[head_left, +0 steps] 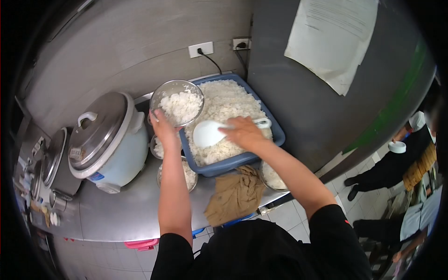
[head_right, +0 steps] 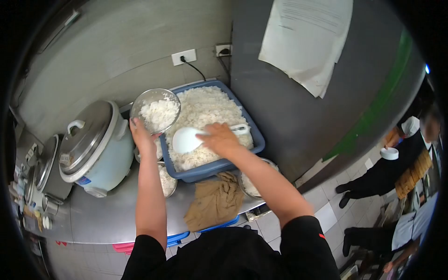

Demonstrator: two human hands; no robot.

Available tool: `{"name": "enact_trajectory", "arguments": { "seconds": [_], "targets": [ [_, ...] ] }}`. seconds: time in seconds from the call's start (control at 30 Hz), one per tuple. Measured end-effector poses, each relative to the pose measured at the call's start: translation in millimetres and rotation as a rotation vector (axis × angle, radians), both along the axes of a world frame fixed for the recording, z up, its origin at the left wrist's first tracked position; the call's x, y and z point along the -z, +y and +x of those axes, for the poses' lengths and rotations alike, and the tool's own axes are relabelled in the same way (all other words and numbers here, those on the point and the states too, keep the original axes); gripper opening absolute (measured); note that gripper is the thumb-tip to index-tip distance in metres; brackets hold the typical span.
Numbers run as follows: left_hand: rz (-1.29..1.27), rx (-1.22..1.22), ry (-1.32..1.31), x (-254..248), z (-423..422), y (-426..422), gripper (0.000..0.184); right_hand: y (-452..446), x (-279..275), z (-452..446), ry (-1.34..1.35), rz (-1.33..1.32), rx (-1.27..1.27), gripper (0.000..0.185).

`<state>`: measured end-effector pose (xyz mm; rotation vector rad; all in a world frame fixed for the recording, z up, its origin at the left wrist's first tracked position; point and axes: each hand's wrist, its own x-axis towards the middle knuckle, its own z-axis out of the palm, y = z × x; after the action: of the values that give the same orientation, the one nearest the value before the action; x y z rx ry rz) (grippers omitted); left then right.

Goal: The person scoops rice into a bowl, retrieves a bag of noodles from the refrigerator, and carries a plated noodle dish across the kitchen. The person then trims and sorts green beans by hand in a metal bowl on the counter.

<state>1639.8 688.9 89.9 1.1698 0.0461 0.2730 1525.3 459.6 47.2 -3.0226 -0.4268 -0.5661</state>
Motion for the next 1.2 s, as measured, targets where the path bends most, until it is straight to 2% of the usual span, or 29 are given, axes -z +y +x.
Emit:
{"name": "enact_trajectory", "arguments": {
  "seconds": [0.03,0.17,0.23,0.33,0.5,0.57,0.6,0.63,0.7,0.77,0.83,0.9,0.97,1.03,1.07,1.17,1.2],
  "targets": [
    [-0.001,0.026,0.032,0,-6,4,0.057,4,14,4,-0.001,0.031,-0.039,0.043],
    [-0.114,0.219,0.051,1,-39,22,0.053,17,7,1,0.086,0.107,0.010,0.042],
    [-0.144,0.290,0.039,2,-53,29,0.053,20,1,-13,0.041,0.141,0.019,0.039],
    [-0.186,0.357,0.010,13,-63,38,0.051,26,4,-38,-0.192,0.177,0.042,0.034],
    [-0.170,0.501,0.026,9,-101,31,0.051,33,-2,-94,-0.283,0.220,0.136,0.022],
    [-0.167,0.598,0.118,8,-117,26,0.054,37,-3,-126,-0.265,0.464,0.246,0.017],
    [-0.131,0.646,0.141,11,-122,22,0.052,35,4,-139,-0.356,0.590,0.232,0.018],
    [-0.128,0.669,0.150,15,-129,17,0.052,38,7,-156,-0.357,0.590,0.257,0.018],
    [0.002,0.828,0.093,27,-139,3,0.053,52,8,-193,-0.131,1.605,0.320,0.023],
    [0.079,0.952,0.056,46,-147,-12,0.053,59,15,-229,-0.159,1.548,0.421,0.028],
    [0.111,1.167,0.116,53,-167,-31,0.055,69,23,-260,-0.232,1.597,0.558,0.026],
    [0.173,1.302,0.065,58,-191,-52,0.057,68,47,-298,-0.208,1.590,0.743,0.021],
    [0.193,1.457,0.051,74,-209,-70,0.057,76,57,-329,-0.322,1.636,0.832,0.019],
    [0.276,1.512,0.019,79,-225,-82,0.054,80,70,-352,-0.437,1.772,0.955,0.018],
    [0.362,1.520,-0.036,84,-236,-91,0.052,76,81,-367,-0.470,1.774,0.980,0.018],
    [0.533,1.644,0.021,92,-258,-104,0.047,77,102,-395,-0.621,1.833,1.131,0.017],
    [0.517,1.640,-0.030,112,-264,-110,0.046,76,106,-404,-0.690,1.794,1.176,0.018]
  ]
}}
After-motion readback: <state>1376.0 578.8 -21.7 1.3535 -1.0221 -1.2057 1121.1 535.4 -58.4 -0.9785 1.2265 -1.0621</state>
